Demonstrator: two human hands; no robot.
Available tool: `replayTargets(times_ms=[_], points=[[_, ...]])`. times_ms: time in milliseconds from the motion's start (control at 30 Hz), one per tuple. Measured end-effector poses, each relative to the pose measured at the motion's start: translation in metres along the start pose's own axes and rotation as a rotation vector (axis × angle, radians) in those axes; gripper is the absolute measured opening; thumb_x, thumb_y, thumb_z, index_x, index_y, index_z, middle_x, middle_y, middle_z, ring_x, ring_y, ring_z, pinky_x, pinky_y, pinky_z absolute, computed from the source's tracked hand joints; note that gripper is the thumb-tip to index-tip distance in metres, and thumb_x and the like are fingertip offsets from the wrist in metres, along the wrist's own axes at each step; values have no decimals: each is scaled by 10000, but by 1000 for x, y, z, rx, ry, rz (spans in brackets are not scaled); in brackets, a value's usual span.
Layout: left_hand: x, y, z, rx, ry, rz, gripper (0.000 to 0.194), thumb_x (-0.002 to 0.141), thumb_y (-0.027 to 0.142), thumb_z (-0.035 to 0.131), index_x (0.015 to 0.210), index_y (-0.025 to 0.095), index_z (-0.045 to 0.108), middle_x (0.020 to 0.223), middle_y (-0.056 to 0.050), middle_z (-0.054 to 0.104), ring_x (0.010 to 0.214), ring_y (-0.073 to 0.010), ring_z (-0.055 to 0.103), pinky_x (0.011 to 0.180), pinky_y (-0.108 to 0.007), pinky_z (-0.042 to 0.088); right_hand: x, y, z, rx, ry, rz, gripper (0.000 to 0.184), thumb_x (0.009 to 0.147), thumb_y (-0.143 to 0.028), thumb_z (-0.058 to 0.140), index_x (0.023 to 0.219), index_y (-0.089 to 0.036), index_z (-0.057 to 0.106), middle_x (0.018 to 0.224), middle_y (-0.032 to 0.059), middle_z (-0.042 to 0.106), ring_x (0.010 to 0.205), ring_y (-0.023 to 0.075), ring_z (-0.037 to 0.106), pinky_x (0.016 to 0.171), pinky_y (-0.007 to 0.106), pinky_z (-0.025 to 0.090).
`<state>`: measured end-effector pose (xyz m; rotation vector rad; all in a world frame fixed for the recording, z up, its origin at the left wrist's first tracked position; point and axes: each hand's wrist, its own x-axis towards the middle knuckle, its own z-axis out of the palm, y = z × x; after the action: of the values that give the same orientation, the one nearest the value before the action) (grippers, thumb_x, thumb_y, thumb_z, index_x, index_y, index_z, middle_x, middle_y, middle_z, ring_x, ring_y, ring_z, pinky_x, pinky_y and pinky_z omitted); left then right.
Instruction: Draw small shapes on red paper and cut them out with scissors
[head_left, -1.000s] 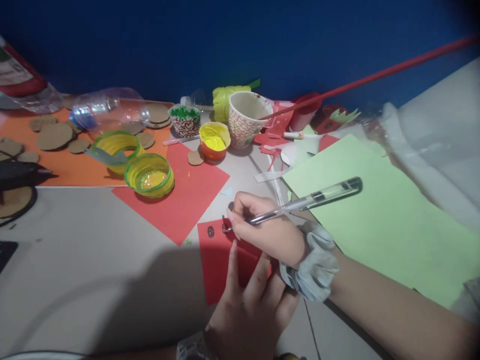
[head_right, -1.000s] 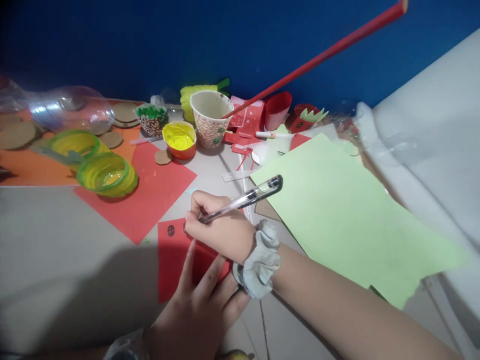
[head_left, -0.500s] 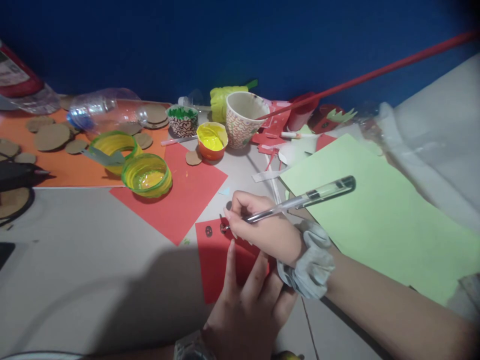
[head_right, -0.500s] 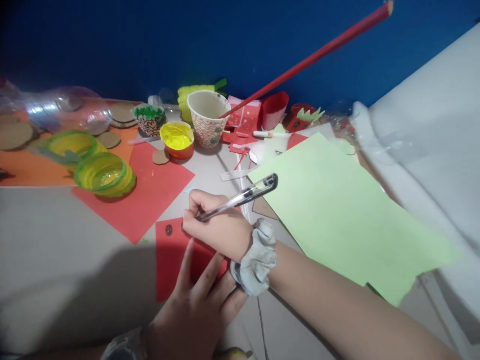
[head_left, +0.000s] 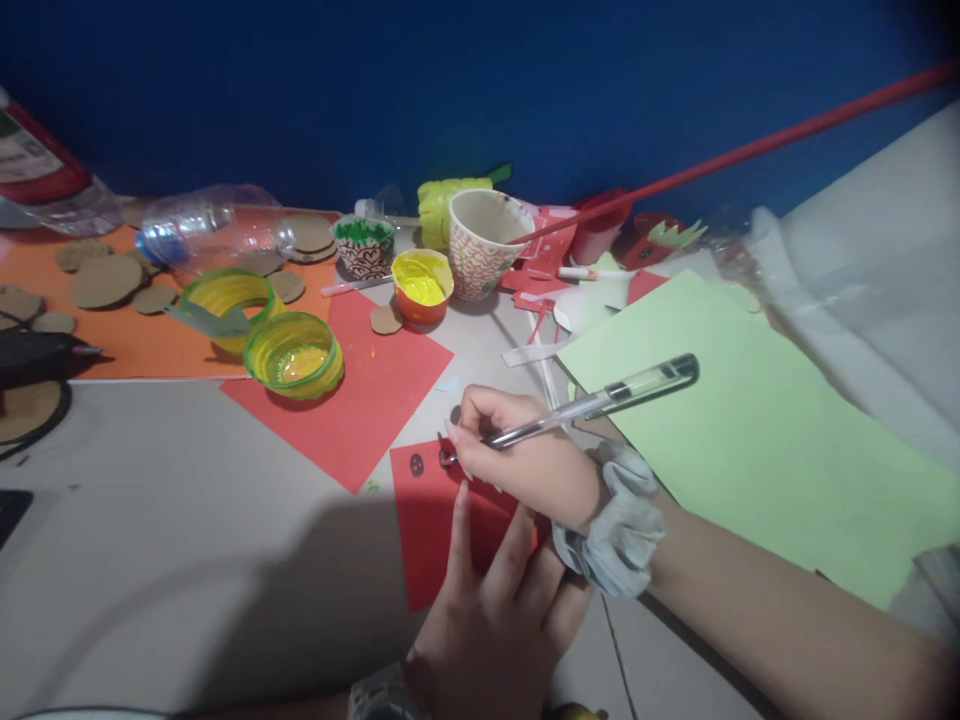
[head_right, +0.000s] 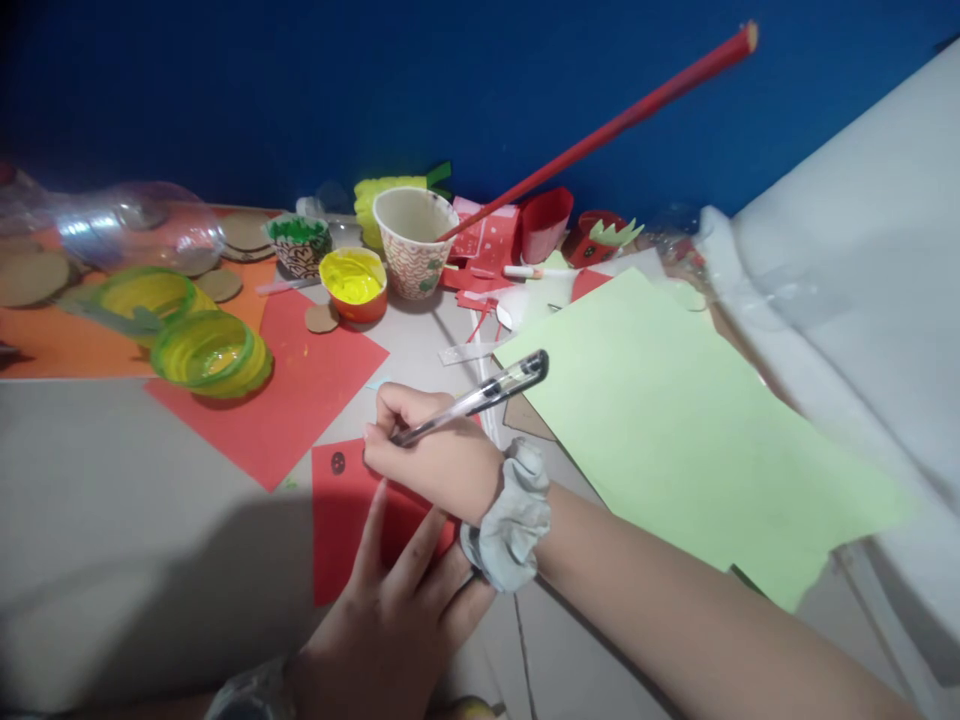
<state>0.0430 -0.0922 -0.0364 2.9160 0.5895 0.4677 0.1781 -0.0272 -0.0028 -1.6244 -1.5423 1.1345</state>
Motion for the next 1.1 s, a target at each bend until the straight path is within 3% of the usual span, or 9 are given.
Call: replayTargets(times_ms=[200,367,433,533,667,867,967,1100], points=[[0,-2,-7,-50,-64,17,434,910,462,350,1234,291,582,1143,-8,618,1218,-314,352,1085,-589,-99,0,1,0,1,16,-5,215,827,-214,540,665,-213,399,571,-52,507,530,103,470,509,222,343],[1,-1,-7,-24,-28,6,401,906,477,383,1178,294,614,1091,-1,636,1197,-303,376,1081,-581,57,0,1,1,26,22,11,214,835,-215,531,669,-212,395,569,-57,507,521,96,470,512,217,345],[1,-1,-5,-40,-17,23,461,901,516,351,1196,269,606,1091,-18,635,1202,-317,376,1081,-597,47,0,1,1,26,15,10,210,835,-214,531,673,-212,397,561,-60,501,508,92,460,503,213,337],[0,-1,-3,-35,-14,31,411,909,449,376,1210,278,596,1107,-16,631,1217,-321,374,1085,-614,13,0,1,0,15,0,-4,217,832,-205,528,661,-211,395,554,-59,494,500,91,450,496,213,325],[0,-1,-3,0,-33,8,352,916,384,421,1221,320,583,1090,9,636,1199,-302,387,1082,-580,107,0,0,0,13,18,12,212,831,-219,536,667,-212,401,549,-61,487,497,92,446,494,213,329],[-1,-2,-4,-13,-43,33,468,890,503,364,1257,292,563,1148,-16,609,1204,-331,356,1054,-595,104,0,0,0,19,14,8,210,830,-211,532,667,-213,400,556,-63,490,503,93,451,501,215,335],[-1,-3,-4,0,-36,37,436,884,478,387,1238,306,574,1114,-6,615,1195,-323,361,1052,-580,121,0,0,-1,10,6,-10,213,828,-207,532,661,-212,400,560,-59,490,517,97,459,507,219,336],[-1,-3,-4,-16,-39,45,484,876,522,361,1240,286,577,1157,-23,605,1207,-338,350,1070,-607,44,0,0,-1,21,1,-6,215,834,-201,521,661,-212,394,561,-60,490,512,94,452,510,219,335]])
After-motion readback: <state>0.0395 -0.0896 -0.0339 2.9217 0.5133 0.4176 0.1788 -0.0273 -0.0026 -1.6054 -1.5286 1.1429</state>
